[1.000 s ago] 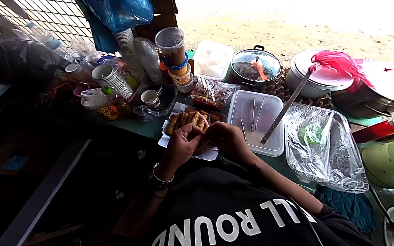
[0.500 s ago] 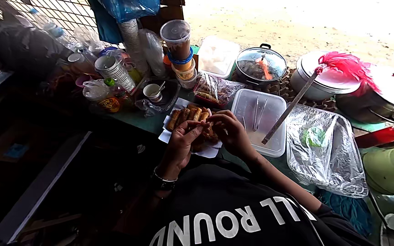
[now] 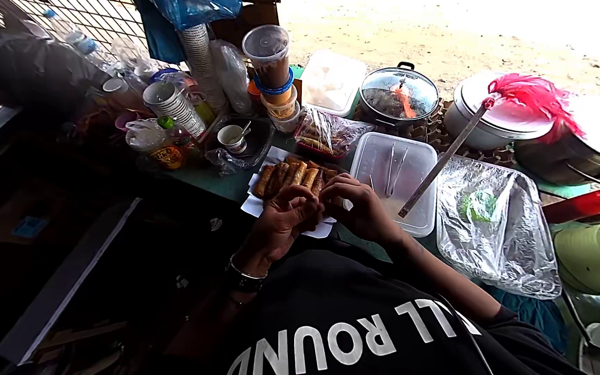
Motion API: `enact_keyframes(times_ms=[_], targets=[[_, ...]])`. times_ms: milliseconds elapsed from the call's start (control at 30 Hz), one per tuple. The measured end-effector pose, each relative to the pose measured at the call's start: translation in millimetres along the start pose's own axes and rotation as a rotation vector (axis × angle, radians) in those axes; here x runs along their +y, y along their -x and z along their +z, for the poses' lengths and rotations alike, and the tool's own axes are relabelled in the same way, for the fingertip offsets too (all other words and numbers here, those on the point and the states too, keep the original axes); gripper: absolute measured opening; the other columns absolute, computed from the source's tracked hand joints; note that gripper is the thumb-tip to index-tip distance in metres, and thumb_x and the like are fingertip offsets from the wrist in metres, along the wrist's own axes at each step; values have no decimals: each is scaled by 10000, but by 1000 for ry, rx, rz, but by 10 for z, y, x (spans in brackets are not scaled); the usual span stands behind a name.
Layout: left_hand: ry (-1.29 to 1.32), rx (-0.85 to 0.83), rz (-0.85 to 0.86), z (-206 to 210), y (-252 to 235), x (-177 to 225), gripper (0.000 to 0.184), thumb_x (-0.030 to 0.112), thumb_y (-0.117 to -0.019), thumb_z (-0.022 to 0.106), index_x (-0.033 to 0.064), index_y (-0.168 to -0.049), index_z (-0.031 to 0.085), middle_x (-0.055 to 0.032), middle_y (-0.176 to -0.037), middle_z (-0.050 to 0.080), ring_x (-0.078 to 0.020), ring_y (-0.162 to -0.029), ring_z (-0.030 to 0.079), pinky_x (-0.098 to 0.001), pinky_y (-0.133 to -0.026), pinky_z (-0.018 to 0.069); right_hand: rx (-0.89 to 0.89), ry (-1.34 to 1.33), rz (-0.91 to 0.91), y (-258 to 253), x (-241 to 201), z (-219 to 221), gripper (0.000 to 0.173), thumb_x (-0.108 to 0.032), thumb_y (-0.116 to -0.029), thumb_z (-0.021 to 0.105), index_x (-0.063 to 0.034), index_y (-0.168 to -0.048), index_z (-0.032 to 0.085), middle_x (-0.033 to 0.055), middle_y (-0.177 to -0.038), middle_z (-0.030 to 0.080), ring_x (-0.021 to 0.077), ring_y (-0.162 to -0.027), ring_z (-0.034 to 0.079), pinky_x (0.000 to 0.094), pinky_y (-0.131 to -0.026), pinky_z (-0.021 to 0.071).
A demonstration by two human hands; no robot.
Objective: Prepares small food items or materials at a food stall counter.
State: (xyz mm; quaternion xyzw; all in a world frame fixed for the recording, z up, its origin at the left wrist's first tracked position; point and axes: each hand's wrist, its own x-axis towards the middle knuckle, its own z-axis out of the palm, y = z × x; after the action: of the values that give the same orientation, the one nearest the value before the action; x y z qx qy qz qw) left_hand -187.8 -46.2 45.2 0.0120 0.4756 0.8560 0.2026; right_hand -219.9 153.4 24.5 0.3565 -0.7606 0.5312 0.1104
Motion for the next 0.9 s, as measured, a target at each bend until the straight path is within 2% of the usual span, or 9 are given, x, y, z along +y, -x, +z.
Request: enact_keyframes(times_ms=[100, 233, 467, 567, 633, 700, 767, 833, 900], targets=[[35, -112, -70, -41, 37, -12, 170, 6, -958, 630, 156, -1038, 635, -34, -892, 737, -96, -755, 718, -246, -745, 610, -67, -224, 27, 17, -44, -21, 72, -80, -924, 692, -42, -944, 749, 6, -973, 701, 84, -1036, 616, 283, -956, 491], [31, -223, -167, -74, 81, -4, 227, 36, -930, 701, 169, -1089, 607, -16, -922, 744, -96, -765, 725, -242, -742, 614, -144, -380, 79, 68, -93, -37, 57, -52, -924, 704, -30, -946, 752, -20, -948, 627, 4, -962, 581, 179, -881, 501], [-86, -347, -176, -159, 156, -69, 261, 47, -919, 729, 214, -1079, 607, 41, -932, 746, -74, -793, 730, -248, -754, 621, -245, -378, 36, 116, -144, -19, 59, -53, -895, 742, 4, -881, 748, 23, -858, 636, 2, -897, 562, 158, -825, 450], [-96, -387, -182, -238, 166, -180, 265, 71, -911, 747, 228, -1081, 616, 53, -931, 741, -63, -790, 725, -246, -744, 618, -258, -414, 82, 204, -126, 45, 69, -57, -881, 759, 7, -856, 750, 22, -838, 627, -2, -883, 543, 143, -804, 430], [-140, -323, -161, -246, 172, -237, 248, 56, -918, 732, 202, -1071, 602, 60, -900, 731, -61, -768, 719, -246, -735, 617, -232, -405, 150, 266, -97, 80, 64, -50, -874, 756, 13, -858, 753, 23, -838, 629, -7, -874, 546, 139, -802, 436], [-269, -139, -129, -193, 162, -276, 193, 24, -949, 654, 143, -1086, 589, 66, -867, 709, -59, -747, 698, -251, -721, 609, -152, -339, 222, 332, -6, 154, 72, -43, -877, 723, 24, -878, 749, 48, -844, 649, 18, -856, 573, 169, -803, 465], [-343, 86, -120, -112, 95, -353, 135, 11, -999, 565, 54, -1125, 587, 23, -872, 685, -78, -744, 675, -264, -723, 595, -80, -210, 248, 393, 184, 202, 109, -76, -908, 699, 14, -938, 752, 77, -877, 699, 72, -858, 634, 240, -822, 514], [-251, 270, -110, -67, -10, -428, 113, 12, -1040, 509, 14, -1112, 595, -28, -901, 678, -95, -746, 664, -253, -729, 589, -2, 56, 254, 455, 436, 115, 114, -103, -935, 686, -32, -998, 749, 74, -929, 720, 142, -887, 683, 333, -840, 570], [-106, 399, -94, -71, -55, -436, 112, 39, -1069, 465, 22, -1074, 576, -52, -880, 677, -114, -737, 679, -254, -720, 600, 27, 428, 393, 551, 654, -82, 152, -110, -958, 646, -49, -1061, 739, 138, -989, 704, 291, -935, 694, 484, -847, 576]])
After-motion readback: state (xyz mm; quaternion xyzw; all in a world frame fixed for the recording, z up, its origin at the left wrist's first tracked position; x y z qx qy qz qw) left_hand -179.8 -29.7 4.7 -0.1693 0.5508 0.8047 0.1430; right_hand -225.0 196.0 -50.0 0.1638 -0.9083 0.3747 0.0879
